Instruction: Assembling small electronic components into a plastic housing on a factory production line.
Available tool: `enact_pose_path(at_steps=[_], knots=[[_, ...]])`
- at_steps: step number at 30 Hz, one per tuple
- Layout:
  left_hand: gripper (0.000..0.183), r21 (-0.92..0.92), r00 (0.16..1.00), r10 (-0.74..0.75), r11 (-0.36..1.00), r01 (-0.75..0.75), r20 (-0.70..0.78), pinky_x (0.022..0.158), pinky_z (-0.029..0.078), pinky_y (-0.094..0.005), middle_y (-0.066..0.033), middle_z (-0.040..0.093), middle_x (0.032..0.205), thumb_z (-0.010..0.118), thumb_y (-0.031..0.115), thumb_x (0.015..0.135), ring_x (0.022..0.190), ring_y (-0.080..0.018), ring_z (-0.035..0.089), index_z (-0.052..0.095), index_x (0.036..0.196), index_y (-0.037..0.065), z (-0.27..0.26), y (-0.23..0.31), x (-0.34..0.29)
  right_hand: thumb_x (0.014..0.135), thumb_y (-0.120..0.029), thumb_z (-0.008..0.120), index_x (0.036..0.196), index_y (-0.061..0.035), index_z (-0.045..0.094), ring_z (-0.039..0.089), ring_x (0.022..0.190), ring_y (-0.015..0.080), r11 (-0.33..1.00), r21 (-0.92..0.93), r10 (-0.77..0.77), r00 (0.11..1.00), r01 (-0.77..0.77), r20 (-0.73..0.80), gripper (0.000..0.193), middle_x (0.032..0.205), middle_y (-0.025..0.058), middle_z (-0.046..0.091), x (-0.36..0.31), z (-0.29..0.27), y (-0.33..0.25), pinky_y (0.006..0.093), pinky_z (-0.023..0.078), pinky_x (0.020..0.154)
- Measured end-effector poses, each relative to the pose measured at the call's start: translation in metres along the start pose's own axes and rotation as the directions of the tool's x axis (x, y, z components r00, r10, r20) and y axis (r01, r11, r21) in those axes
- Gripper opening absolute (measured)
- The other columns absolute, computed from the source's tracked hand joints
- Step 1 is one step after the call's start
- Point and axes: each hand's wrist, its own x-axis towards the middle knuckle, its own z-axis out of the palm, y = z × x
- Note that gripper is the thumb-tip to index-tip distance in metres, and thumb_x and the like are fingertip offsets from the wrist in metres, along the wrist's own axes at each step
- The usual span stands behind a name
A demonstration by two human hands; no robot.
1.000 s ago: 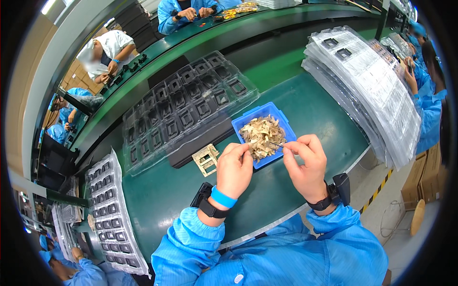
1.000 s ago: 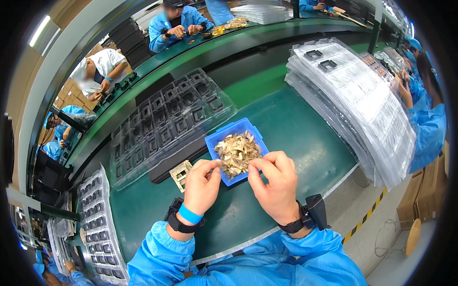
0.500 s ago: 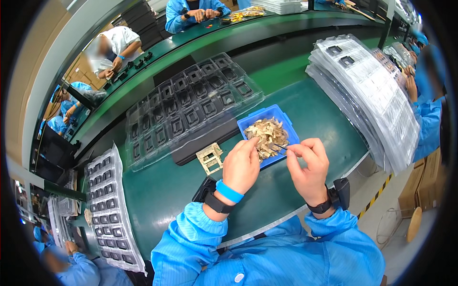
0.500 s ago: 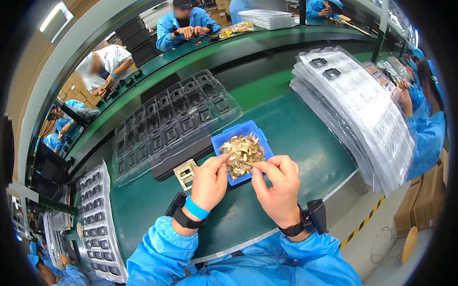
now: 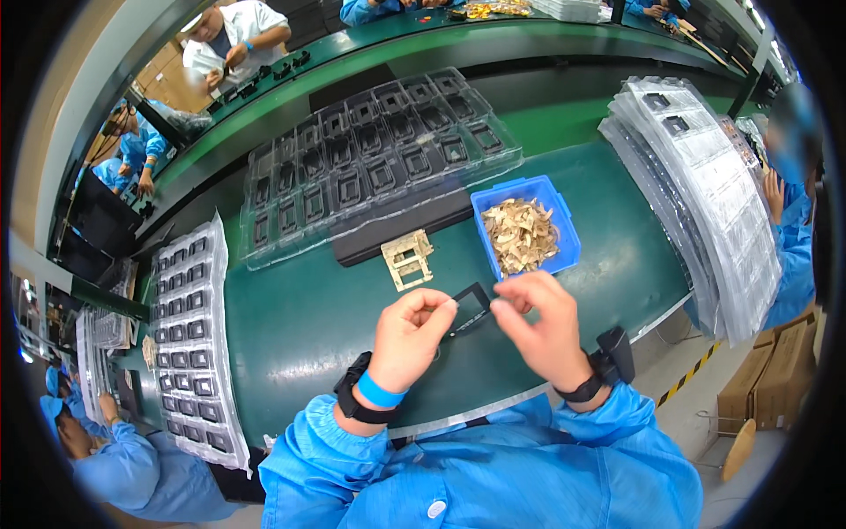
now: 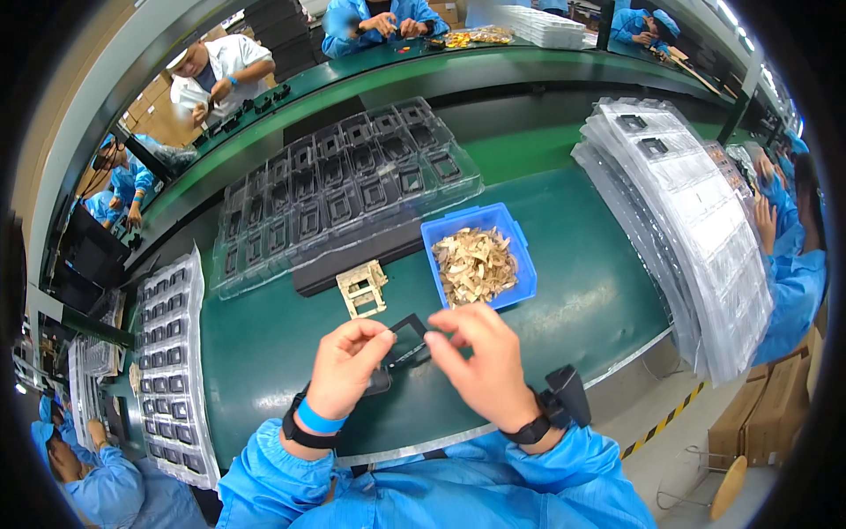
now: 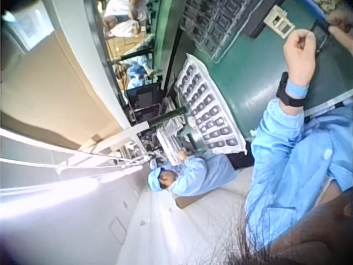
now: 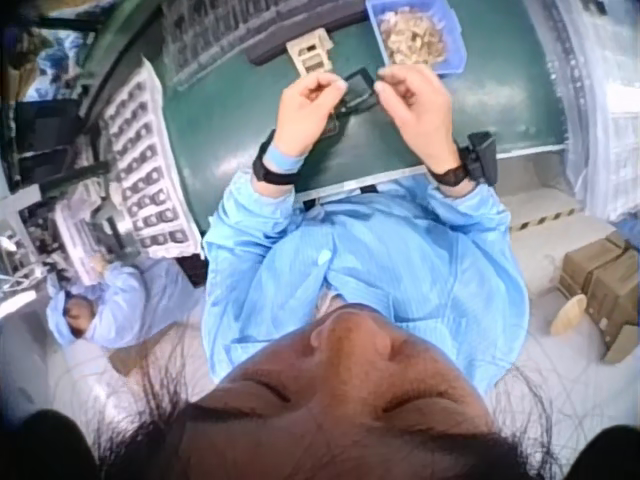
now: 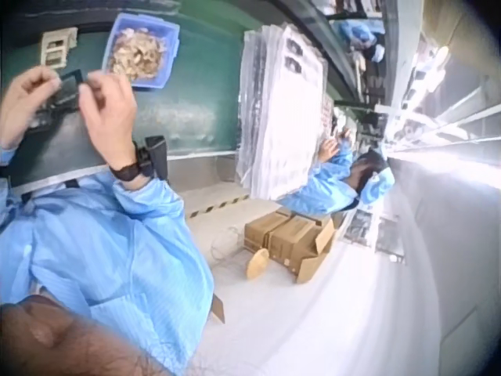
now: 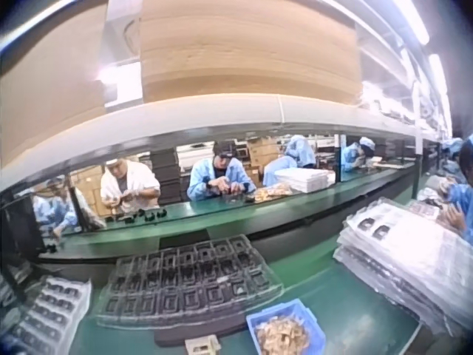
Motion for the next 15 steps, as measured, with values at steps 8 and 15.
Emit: enact_pose_path(at_steps=[8,15], knots=[[0.008,0.099,0.999,0.023,0.995,-0.021,-0.024,0.065,0.044,-0.0180,0.0016,0.063,0.087,0.065,0.007,0.094,0.075,-0.0029,0.055,0.065,0.097,-0.001,-0.029,-0.009,-0.028,0.087,-0.011,0.070,0.094,0.0015,0.067,0.060,0.059,0.0080,0.901,0.139,0.332,0.861,-0.410,0.385,0.015,0.078,0.0069,0.069,0.004,0.021,-0.010,0.0243,0.047,0.053],[0.061,0.721,0.941,0.322,0.677,-0.151,-0.106,0.085,0.047,-0.0359,-0.0080,0.063,0.104,0.085,0.012,0.066,0.098,-0.0228,0.058,0.062,0.123,0.006,-0.062,-0.021,-0.053,0.089,-0.010,0.069,0.091,-0.0006,0.067,0.056,0.061,0.0034,0.814,0.208,0.435,0.806,-0.542,0.401,0.010,0.074,0.0002,0.066,0.000,0.035,0.006,0.0206,0.044,0.053]])
